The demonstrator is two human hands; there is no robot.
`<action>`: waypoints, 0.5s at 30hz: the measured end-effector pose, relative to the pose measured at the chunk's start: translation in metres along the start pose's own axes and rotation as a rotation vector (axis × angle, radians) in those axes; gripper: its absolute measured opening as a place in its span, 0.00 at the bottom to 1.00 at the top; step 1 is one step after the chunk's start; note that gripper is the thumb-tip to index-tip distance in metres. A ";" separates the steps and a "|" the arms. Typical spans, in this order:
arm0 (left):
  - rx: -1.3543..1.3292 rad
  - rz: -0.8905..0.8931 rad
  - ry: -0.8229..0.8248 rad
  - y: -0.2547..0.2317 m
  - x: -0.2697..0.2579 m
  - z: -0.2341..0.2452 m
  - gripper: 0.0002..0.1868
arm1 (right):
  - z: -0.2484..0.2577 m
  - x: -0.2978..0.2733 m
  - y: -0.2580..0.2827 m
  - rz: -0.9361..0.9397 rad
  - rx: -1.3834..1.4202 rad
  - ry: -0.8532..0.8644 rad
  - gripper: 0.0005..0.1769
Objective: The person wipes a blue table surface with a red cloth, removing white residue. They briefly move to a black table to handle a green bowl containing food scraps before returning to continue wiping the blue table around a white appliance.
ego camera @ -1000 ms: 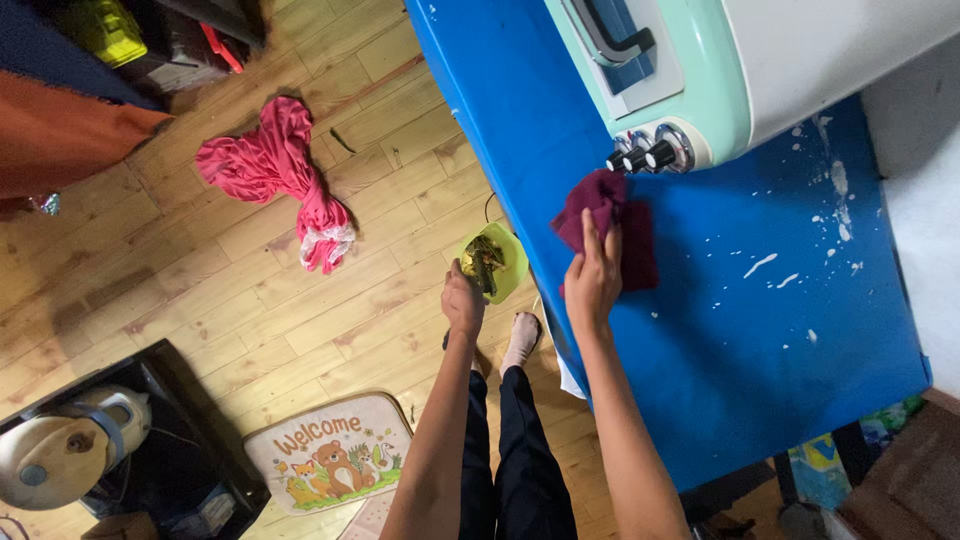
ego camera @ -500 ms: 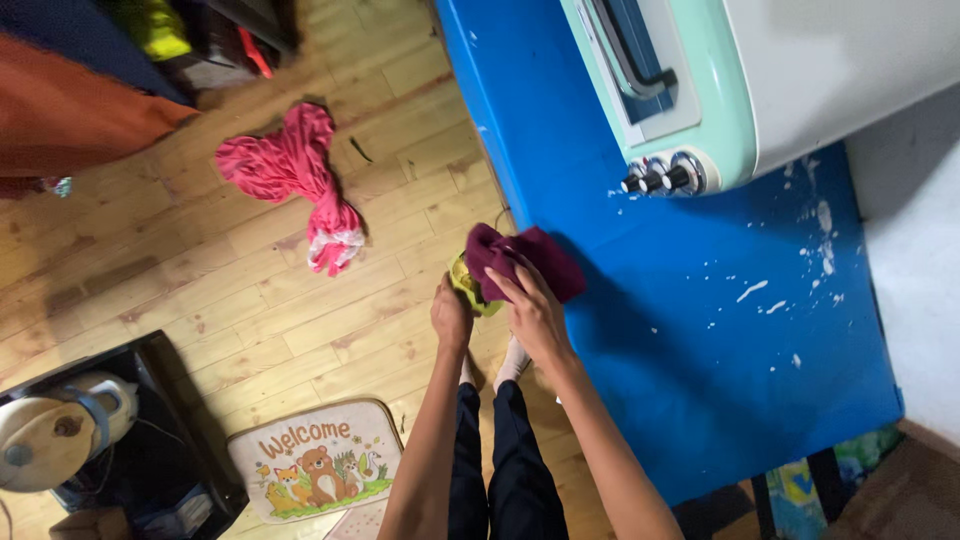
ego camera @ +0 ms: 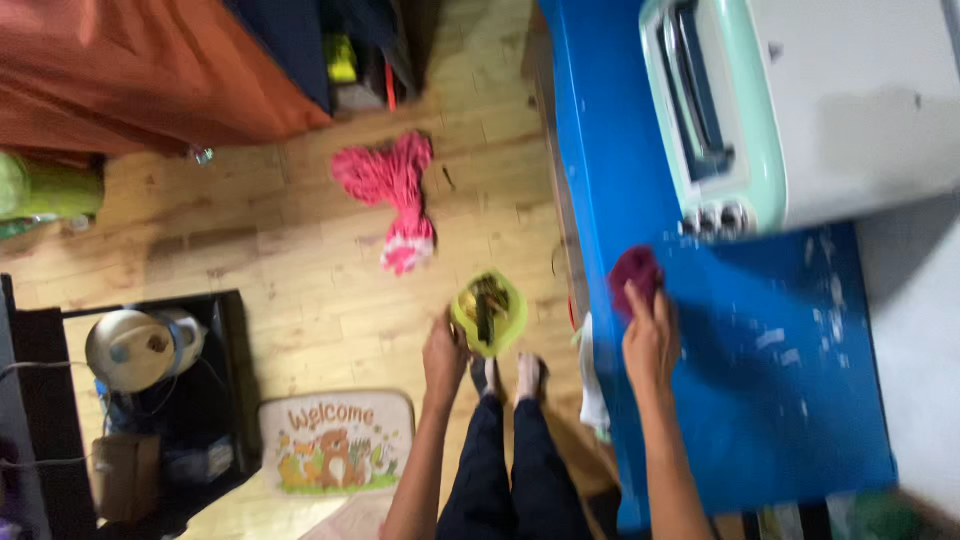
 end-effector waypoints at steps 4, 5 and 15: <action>-0.011 -0.066 0.004 -0.020 -0.023 0.023 0.22 | -0.012 0.003 -0.028 -0.154 -0.379 0.138 0.36; -0.037 -0.001 0.041 -0.029 -0.023 0.026 0.22 | -0.019 0.008 -0.033 -0.201 -0.324 0.224 0.39; -0.084 -0.171 0.031 -0.101 -0.053 0.045 0.22 | -0.013 -0.012 0.073 0.165 0.672 0.540 0.35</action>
Point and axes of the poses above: each hand's wrist, its own x-axis towards the middle knuckle, its own z-axis out of the back of the hand, y = z × x, the point moved 5 cm from there along x, towards the middle knuckle, and after that the axes turned 10 degrees about y, right-handed, at the moved point
